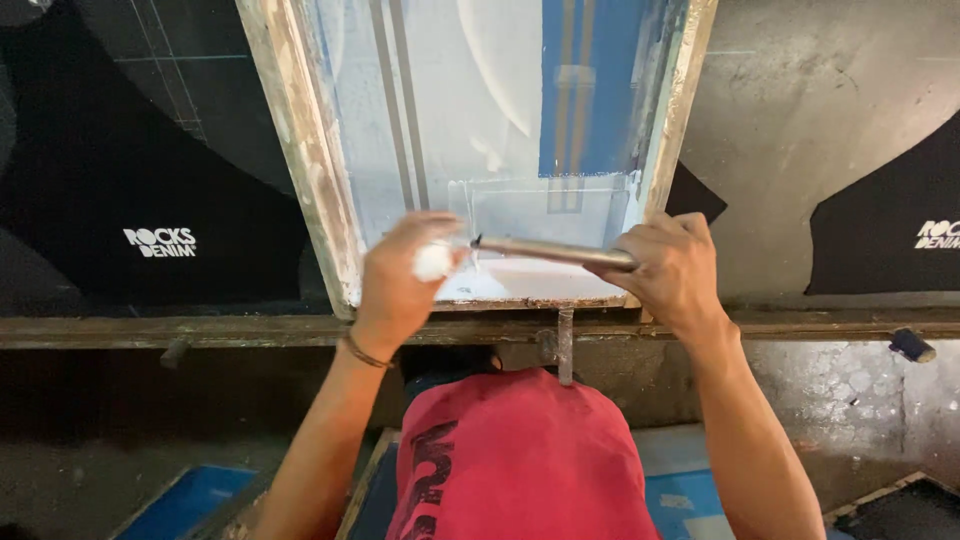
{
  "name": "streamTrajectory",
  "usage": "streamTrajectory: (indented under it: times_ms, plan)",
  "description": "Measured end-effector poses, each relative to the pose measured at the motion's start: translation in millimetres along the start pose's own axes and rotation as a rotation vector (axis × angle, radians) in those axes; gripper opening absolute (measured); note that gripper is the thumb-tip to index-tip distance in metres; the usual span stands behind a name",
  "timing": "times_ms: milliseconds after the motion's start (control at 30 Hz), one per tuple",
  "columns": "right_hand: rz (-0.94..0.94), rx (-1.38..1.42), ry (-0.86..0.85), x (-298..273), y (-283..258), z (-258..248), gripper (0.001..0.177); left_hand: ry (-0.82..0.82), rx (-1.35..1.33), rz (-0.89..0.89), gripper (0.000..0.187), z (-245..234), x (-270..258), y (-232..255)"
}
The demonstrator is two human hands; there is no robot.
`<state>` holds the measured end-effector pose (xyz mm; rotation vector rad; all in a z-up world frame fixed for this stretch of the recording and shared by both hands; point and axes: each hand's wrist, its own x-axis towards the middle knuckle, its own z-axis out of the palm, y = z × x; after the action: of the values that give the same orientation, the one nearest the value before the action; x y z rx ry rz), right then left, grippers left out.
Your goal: The person uses a squeegee to spread white ink across a screen printing frame labeled '1997'. They repeatedly pull the ink down the screen and wipe the squeegee with a white cloth. The person is barefoot throughout the process.
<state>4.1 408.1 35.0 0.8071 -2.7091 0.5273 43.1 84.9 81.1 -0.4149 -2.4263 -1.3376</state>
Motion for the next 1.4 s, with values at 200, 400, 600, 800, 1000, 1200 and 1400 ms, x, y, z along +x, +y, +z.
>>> streamTrajectory:
  times_ms: [200, 400, 600, 800, 1000, 1200, 1400]
  plan:
    - [-0.049, -0.102, -0.090, 7.8, -5.9, 1.1, 0.024, -0.448, 0.376, -0.091, 0.041, 18.3, -3.9, 2.5]
    - [-0.071, -0.267, -0.144, 0.1, 14.3, 24.1, 0.032, -0.404, 0.570, -0.061, 0.028, 43.1, -16.5, -15.7]
    - [-0.018, -0.237, -0.214, -19.4, 47.0, 66.4, 0.033, -0.450, 0.577, -0.120, 0.027, 48.5, -20.4, -18.6]
    - [0.057, -0.223, -0.323, 0.4, 22.1, 38.2, 0.039, -0.460, 0.541, -0.160, 0.027, 45.0, -20.4, -24.2]
    - [0.131, -0.178, -0.480, 13.4, 27.0, 35.8, 0.047, -0.504, 0.465, -0.268, 0.024, 42.3, -8.9, -23.3]
    - [0.200, -0.141, -0.622, 36.9, 29.5, 16.9, 0.055, -0.504, 0.427, -0.332, 0.027, 31.2, 8.9, -21.5]
    - [-0.084, -0.290, -0.001, 42.4, 2.7, -21.4, 0.033, -0.080, 0.499, 0.050, 0.024, 31.0, 9.2, -1.9]
